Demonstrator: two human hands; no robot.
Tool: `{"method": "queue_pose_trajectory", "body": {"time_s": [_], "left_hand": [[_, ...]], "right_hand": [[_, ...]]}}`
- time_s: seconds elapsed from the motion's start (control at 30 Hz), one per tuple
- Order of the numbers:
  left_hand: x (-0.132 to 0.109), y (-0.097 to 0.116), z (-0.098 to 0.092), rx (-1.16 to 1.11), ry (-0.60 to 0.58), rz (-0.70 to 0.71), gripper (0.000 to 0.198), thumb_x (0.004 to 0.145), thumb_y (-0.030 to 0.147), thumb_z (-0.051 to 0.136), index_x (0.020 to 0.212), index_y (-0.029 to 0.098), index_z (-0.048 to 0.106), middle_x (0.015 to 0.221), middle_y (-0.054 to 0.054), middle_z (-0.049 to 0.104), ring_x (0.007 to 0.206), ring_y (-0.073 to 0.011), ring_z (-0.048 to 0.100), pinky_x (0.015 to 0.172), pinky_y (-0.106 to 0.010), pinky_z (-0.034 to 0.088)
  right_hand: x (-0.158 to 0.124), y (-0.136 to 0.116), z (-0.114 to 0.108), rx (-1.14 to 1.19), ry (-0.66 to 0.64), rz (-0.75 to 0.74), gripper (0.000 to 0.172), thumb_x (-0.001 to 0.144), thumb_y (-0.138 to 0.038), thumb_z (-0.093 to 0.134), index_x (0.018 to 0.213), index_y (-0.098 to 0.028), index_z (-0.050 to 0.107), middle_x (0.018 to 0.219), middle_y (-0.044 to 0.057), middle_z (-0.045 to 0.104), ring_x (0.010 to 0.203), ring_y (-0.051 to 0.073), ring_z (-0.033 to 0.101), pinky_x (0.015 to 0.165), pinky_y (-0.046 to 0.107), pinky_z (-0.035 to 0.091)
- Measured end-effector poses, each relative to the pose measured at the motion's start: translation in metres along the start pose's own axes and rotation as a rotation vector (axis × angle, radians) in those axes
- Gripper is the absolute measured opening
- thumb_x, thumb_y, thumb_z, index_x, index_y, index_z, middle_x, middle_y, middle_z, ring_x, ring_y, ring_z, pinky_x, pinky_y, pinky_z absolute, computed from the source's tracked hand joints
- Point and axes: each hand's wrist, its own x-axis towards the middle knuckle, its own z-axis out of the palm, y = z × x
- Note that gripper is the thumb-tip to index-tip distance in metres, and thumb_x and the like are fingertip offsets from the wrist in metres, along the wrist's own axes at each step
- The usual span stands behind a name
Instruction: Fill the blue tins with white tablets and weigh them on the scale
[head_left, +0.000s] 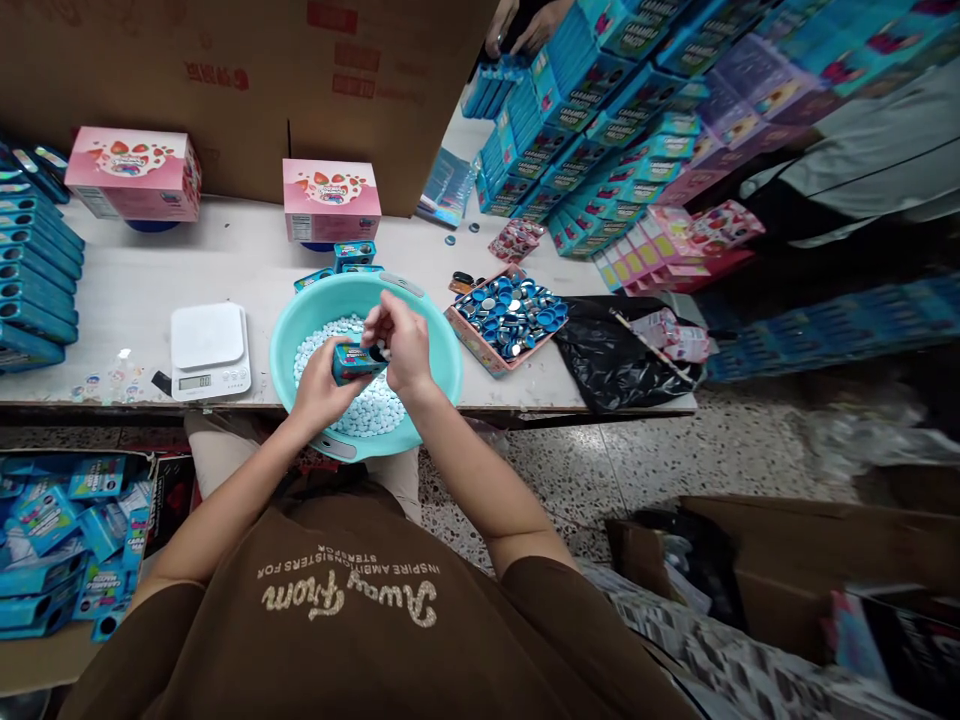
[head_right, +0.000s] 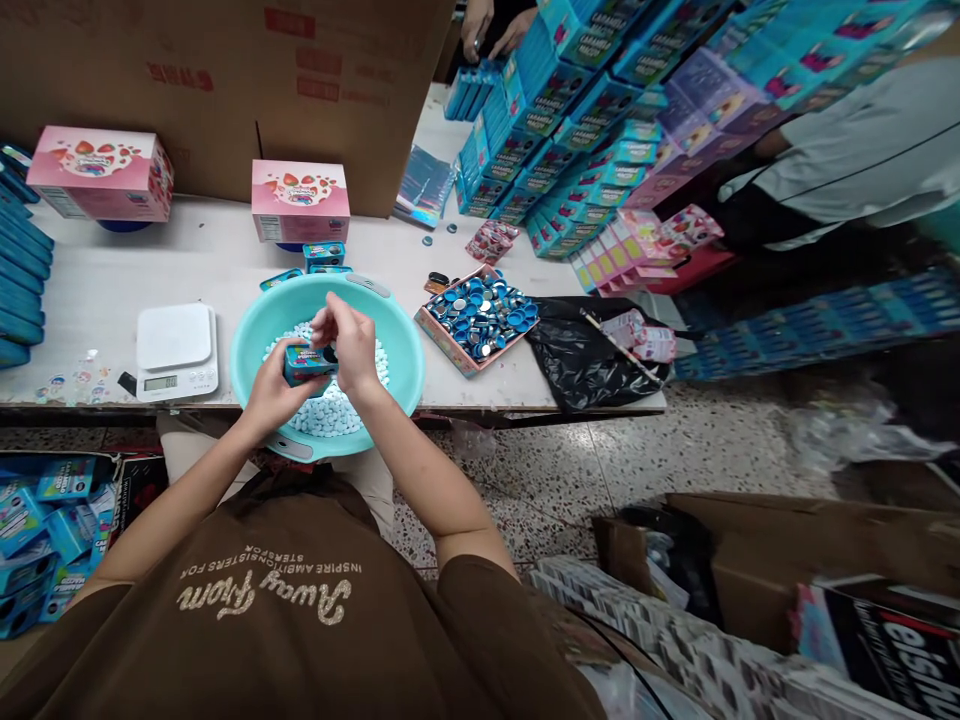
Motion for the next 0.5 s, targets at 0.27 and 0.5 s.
{"method": "queue_pose_trajectory", "body": {"time_s": [0.27, 0.5], "left_hand": [[0.001, -0.001, 0.002, -0.1, -0.011, -0.102, 0.043, 0.07, 0.034, 0.079, 0.104, 0.021, 0.056, 0.099, -0.004, 0.069, 0.09, -0.0214, 0.065, 0.081, -0.033, 0.051], [0.001, 0.002, 0.0, -0.149, 0.023, -0.08, 0.048, 0.067, 0.032, 0.08, 0.107, 0.022, 0.055, 0.104, -0.003, 0.067, 0.094, -0.0198, 0.065, 0.085, -0.033, 0.052]], "right_hand": [[-0.001, -0.002, -0.002, -0.076, -0.107, -0.032, 0.044, 0.087, -0.057, 0.056, 0.062, -0.02, 0.059, 0.054, -0.003, 0.051, 0.055, 0.01, 0.048, 0.059, 0.026, 0.042], [-0.007, -0.017, 0.009, -0.095, -0.211, -0.005, 0.042, 0.085, -0.06, 0.06, 0.071, -0.021, 0.065, 0.073, 0.0, 0.062, 0.078, 0.013, 0.06, 0.077, 0.028, 0.048]]}}
